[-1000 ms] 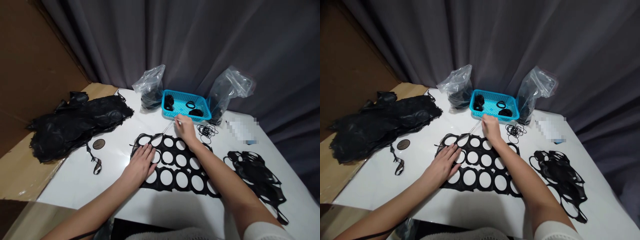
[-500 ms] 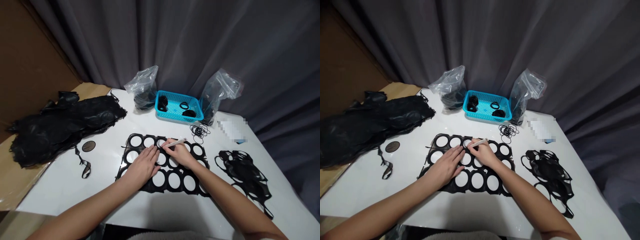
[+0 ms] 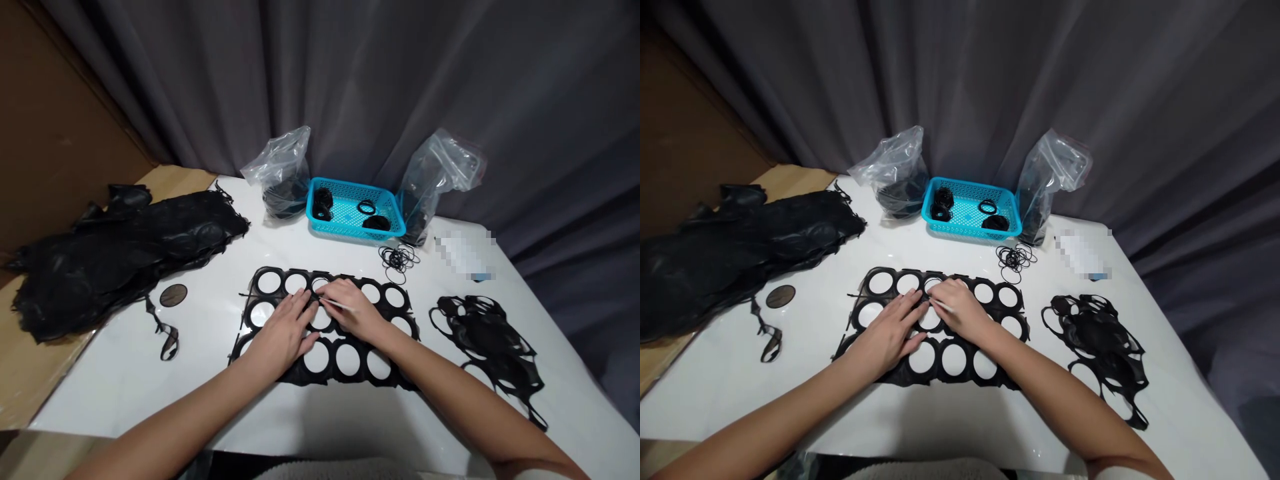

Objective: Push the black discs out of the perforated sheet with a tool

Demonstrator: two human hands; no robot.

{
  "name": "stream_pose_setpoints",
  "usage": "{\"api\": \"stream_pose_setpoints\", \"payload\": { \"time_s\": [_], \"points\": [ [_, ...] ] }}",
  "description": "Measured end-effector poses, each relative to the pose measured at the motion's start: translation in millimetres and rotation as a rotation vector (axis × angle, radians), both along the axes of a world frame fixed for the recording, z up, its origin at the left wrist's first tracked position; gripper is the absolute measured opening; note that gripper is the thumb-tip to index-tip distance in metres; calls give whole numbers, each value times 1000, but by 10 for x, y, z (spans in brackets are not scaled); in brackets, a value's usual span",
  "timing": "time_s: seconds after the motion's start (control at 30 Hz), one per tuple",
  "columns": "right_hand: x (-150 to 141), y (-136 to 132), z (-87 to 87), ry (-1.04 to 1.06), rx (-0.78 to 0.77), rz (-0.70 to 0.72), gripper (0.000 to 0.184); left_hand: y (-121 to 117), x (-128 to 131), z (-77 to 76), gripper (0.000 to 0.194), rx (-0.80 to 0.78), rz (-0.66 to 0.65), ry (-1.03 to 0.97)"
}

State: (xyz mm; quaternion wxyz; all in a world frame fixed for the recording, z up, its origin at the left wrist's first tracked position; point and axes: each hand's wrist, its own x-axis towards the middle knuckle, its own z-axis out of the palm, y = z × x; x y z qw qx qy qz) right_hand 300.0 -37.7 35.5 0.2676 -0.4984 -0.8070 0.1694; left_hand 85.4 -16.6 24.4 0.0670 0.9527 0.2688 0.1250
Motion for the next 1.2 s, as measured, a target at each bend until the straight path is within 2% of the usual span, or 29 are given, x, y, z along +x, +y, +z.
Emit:
{"api": "stream_pose_setpoints", "payload": {
  "time_s": [0.07, 0.13, 0.17, 0.3, 0.37, 0.43, 0.53, 0.6, 0.67, 0.8, 0.87, 1.2],
  "points": [
    [-13, 12, -23, -165, 80, 47, 16, 8, -1, -20, 55, 4, -5, -5],
    [52, 106, -31, -259, 134, 0, 17, 14, -4, -41, 53, -2, -5, -11],
    [128, 180, -26, -279, 150, -81, 17, 16, -9, -50, 52, -9, -4, -15],
    [639, 465, 66, -236, 217, -592, 17, 31, -49, -15, 49, -35, -13, -26],
    [862, 478, 134, -136, 219, -705, 15, 52, -46, 67, 51, -25, -23, -4],
    [948, 376, 186, 8, 147, -670, 13, 80, 6, 179, 51, -3, -10, 28],
    [821, 114, 202, 193, -62, -504, 15, 106, 185, 303, 49, 44, 11, 28],
    [662, -41, 171, 271, -184, -402, 14, 88, 327, 293, 51, 83, -26, 6],
    [533, -136, 121, 319, -255, -340, 12, 39, 439, 205, 56, 115, -75, 12],
    [448, -177, 33, 360, -272, -316, 10, -80, 507, -27, 57, 134, -64, 50],
    [453, -172, 13, 365, -256, -312, 10, -115, 495, -87, 55, 131, -47, 52],
    [432, -169, 11, 354, -211, -318, 14, -122, 490, -86, 55, 109, -60, 65]
  ]
}}
